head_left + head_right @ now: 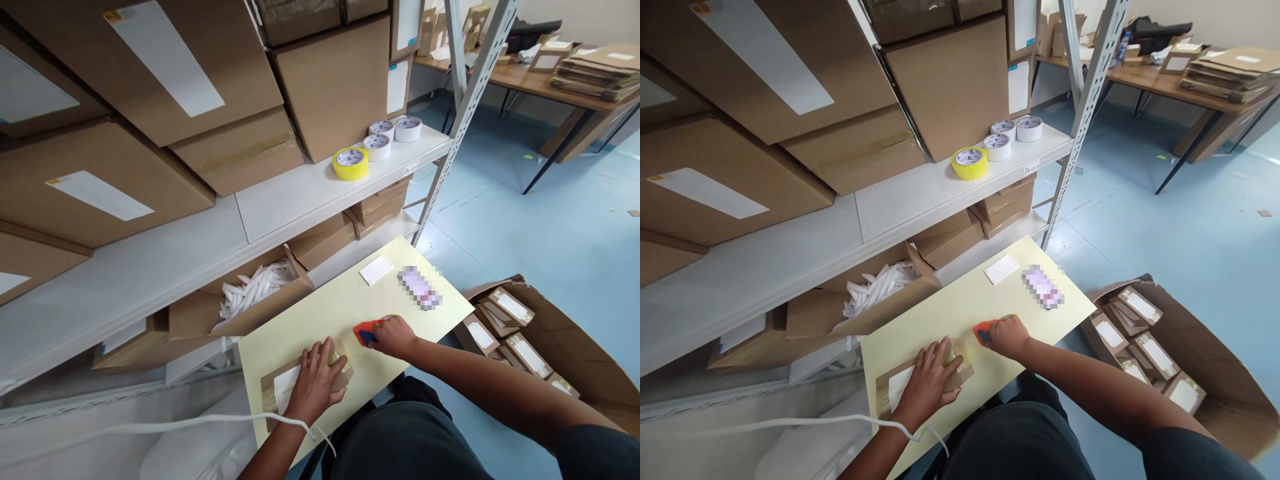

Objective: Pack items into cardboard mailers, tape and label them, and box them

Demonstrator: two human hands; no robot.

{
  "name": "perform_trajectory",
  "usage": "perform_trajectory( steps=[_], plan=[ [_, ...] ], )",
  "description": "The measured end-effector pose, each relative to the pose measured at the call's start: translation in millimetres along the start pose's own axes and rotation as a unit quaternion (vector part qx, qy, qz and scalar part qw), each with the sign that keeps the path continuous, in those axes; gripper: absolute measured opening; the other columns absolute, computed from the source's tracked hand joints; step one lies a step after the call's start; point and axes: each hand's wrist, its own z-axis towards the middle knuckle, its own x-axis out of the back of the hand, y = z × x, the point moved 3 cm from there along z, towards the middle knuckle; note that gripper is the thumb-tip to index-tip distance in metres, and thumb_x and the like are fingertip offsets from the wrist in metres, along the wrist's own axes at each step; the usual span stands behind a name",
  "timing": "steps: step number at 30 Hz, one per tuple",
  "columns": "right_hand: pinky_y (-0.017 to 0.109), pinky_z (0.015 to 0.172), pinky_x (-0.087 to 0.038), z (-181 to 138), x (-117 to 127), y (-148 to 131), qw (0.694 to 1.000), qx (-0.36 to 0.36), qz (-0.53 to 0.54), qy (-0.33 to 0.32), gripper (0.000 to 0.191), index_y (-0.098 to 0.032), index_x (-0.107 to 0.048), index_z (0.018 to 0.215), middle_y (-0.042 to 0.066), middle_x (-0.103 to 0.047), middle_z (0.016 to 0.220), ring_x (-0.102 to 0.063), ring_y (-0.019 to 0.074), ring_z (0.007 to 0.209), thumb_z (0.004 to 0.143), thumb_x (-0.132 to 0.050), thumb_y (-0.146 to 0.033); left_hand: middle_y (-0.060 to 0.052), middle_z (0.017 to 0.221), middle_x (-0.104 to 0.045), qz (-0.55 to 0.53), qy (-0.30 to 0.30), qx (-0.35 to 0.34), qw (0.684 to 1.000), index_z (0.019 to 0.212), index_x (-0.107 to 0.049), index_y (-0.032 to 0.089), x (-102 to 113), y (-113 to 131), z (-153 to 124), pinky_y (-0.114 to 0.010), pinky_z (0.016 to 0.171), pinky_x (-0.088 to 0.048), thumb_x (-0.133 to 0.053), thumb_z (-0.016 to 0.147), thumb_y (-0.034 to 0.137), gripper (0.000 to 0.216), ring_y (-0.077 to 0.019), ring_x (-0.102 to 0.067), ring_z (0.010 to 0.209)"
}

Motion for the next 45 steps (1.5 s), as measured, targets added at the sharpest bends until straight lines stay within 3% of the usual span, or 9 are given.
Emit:
perform_trajectory(
  steps=[8, 13, 17, 23, 28, 32, 36, 39, 45],
  plan=[
    [0.039, 0.089, -0.047, -6.7, -49.4, 21.7, 0.996, -0.057, 0.043, 0.059, 0.028, -0.010, -0.066, 0.112, 0.019, -0.074, 0.109, -0.069, 0.0294, 0.102, 0.096, -0.046, -0.022, -0.014, 0.163, -0.033, 0.015, -0.110, 0.034, 0.993, 0.120, -0.069, 0.029, 32.4, 13.1, 27.9, -0.061, 0.103, -0.040, -0.085, 0.064, 0.028, 0.059, -0.0460, -0.044, 0.134],
    [0.038, 0.092, -0.045, -12.6, -73.5, 27.3, 0.992, -0.048, 0.084, 0.084, 0.029, -0.011, -0.064, 0.116, 0.018, -0.072, 0.114, -0.067, 0.0281, 0.107, 0.098, -0.042, -0.021, -0.010, 0.162, -0.033, -0.175, -0.019, 0.172, 0.969, 0.125, -0.067, 0.032, 69.7, -55.2, 19.3, -0.046, 0.098, -0.051, -0.078, 0.070, 0.038, 0.056, -0.0372, -0.050, 0.134],
    [0.037, 0.087, -0.046, -16.3, -82.0, 38.6, 0.989, -0.066, 0.106, 0.076, 0.031, -0.013, -0.065, 0.114, 0.017, -0.074, 0.108, -0.067, 0.0277, 0.103, 0.100, -0.039, -0.024, -0.010, 0.154, -0.045, -0.427, 0.114, 0.251, 0.861, 0.128, -0.063, 0.027, 75.4, -113.3, -10.2, -0.038, 0.100, -0.052, -0.075, 0.071, 0.055, 0.064, -0.0333, -0.050, 0.136],
    [0.037, 0.090, -0.047, -16.9, -96.9, 58.3, 0.988, -0.078, 0.120, 0.056, 0.036, -0.018, -0.062, 0.126, 0.015, -0.072, 0.118, -0.065, 0.0270, 0.108, 0.098, -0.042, -0.026, -0.010, 0.132, -0.065, -0.675, 0.153, 0.383, 0.612, 0.140, -0.048, 0.031, 0.1, -118.6, -45.4, -0.034, 0.076, -0.059, -0.072, 0.074, 0.063, 0.077, -0.0255, -0.069, 0.104],
    [0.037, 0.092, -0.047, -15.0, -103.4, 63.9, 0.990, -0.086, 0.108, 0.038, 0.038, -0.016, -0.060, 0.128, 0.016, -0.070, 0.123, -0.064, 0.0284, 0.114, 0.092, -0.051, -0.020, -0.008, 0.126, -0.067, -0.723, 0.167, 0.470, 0.479, 0.137, -0.051, 0.034, -63.2, -107.5, -61.0, -0.034, 0.075, -0.059, -0.073, 0.076, 0.056, 0.068, -0.0213, -0.071, 0.095],
    [0.037, 0.089, -0.049, -12.5, -104.0, 62.3, 0.987, -0.110, 0.108, 0.033, 0.030, -0.014, -0.062, 0.120, 0.017, -0.071, 0.117, -0.066, 0.0293, 0.112, 0.091, -0.053, -0.021, -0.008, 0.125, -0.067, -0.730, 0.188, 0.499, 0.428, 0.135, -0.051, 0.035, -82.8, -102.1, -70.9, -0.037, 0.077, -0.060, -0.070, 0.080, 0.052, 0.060, -0.0211, -0.072, 0.094],
    [0.037, 0.093, -0.048, -11.4, -104.4, 59.9, 0.988, -0.112, 0.098, 0.040, 0.028, -0.013, -0.062, 0.118, 0.018, -0.071, 0.117, -0.065, 0.0288, 0.113, 0.093, -0.051, -0.020, -0.007, 0.134, -0.062, -0.716, 0.239, 0.501, 0.423, 0.136, -0.050, 0.037, -82.3, -94.6, -80.1, -0.038, 0.082, -0.060, -0.068, 0.081, 0.053, 0.061, -0.0222, -0.071, 0.102],
    [0.037, 0.101, -0.045, -11.5, -106.1, 59.2, 0.989, -0.104, 0.091, 0.044, 0.032, -0.011, -0.060, 0.122, 0.019, -0.069, 0.122, -0.063, 0.0286, 0.120, 0.092, -0.050, -0.018, -0.007, 0.141, -0.058, -0.678, 0.294, 0.487, 0.465, 0.139, -0.049, 0.036, -71.1, -88.5, -88.9, -0.037, 0.086, -0.060, -0.069, 0.079, 0.058, 0.067, -0.0259, -0.066, 0.116],
    [0.037, 0.107, -0.041, -11.4, -111.7, 60.4, 0.991, -0.088, 0.087, 0.057, 0.034, -0.009, -0.060, 0.123, 0.021, -0.067, 0.128, -0.058, 0.0284, 0.127, 0.093, -0.047, -0.016, -0.007, 0.163, -0.034, -0.452, 0.355, 0.367, 0.731, 0.129, -0.061, 0.029, -9.8, -73.2, -98.9, -0.040, 0.106, -0.051, -0.078, 0.071, 0.052, 0.065, -0.0324, -0.044, 0.143]
  ],
)
